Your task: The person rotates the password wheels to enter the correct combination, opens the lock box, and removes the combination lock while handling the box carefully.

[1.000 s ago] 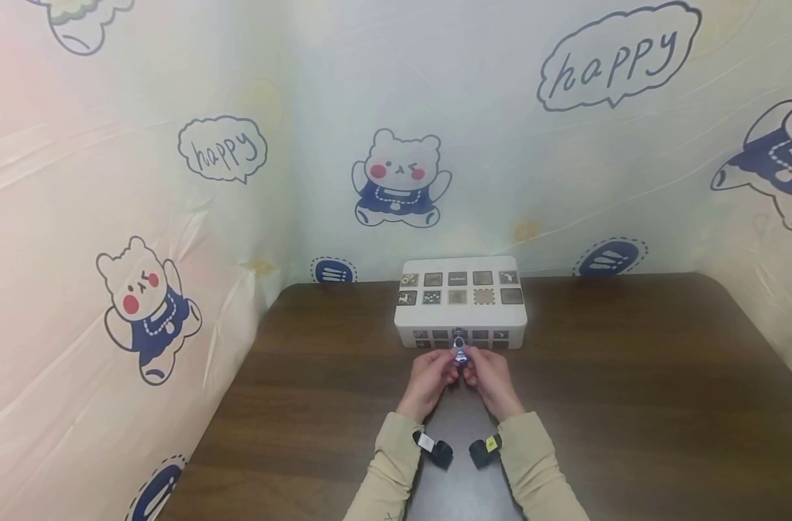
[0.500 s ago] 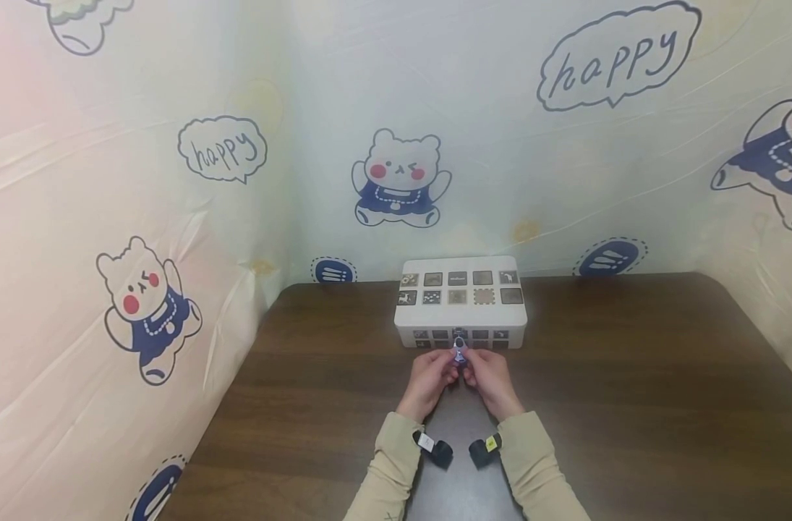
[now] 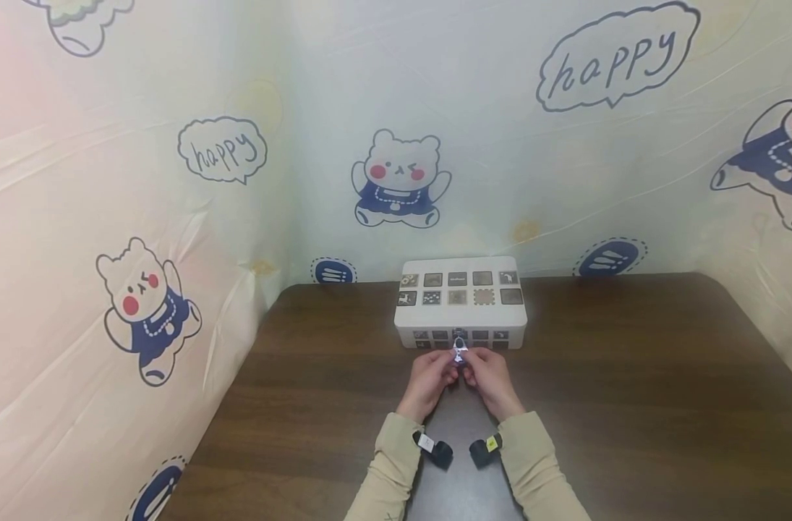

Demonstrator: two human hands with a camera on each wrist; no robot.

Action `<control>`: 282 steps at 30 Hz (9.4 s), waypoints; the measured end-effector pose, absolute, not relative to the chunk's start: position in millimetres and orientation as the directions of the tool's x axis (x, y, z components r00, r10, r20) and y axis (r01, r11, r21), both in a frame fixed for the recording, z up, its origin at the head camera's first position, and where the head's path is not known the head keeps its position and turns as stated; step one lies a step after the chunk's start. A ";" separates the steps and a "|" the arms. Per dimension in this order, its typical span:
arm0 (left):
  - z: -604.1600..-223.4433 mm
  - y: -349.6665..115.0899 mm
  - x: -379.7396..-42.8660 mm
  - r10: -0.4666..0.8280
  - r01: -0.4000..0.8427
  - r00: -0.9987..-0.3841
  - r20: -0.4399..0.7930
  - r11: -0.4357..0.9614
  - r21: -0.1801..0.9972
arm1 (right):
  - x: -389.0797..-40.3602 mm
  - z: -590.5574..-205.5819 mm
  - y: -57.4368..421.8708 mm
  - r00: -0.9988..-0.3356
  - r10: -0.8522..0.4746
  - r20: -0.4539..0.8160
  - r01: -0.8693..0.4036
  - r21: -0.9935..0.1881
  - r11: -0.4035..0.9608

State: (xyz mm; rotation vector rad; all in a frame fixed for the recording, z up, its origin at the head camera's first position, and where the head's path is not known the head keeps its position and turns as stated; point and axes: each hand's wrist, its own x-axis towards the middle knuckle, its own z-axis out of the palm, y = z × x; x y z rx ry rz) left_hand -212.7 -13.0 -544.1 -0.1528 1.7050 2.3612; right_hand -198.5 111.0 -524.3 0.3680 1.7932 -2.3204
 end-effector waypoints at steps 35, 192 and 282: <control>-541.9 -13.2 -212.1 0.122 -0.268 -0.963 -0.241 -0.302 0.915 | -199.9 -524.2 116.9 -0.934 -0.051 -0.352 0.340 -0.840 -0.422; -542.4 -12.5 -211.9 0.100 -0.255 -0.967 -0.235 -0.319 0.913 | -198.5 -524.5 111.8 -0.945 0.010 -0.328 0.308 -0.898 -0.315; -521.7 -17.6 -202.6 0.136 -0.269 -0.961 -0.239 -0.282 0.921 | -198.5 -528.0 111.5 -0.950 0.038 -0.309 0.287 -0.917 -0.275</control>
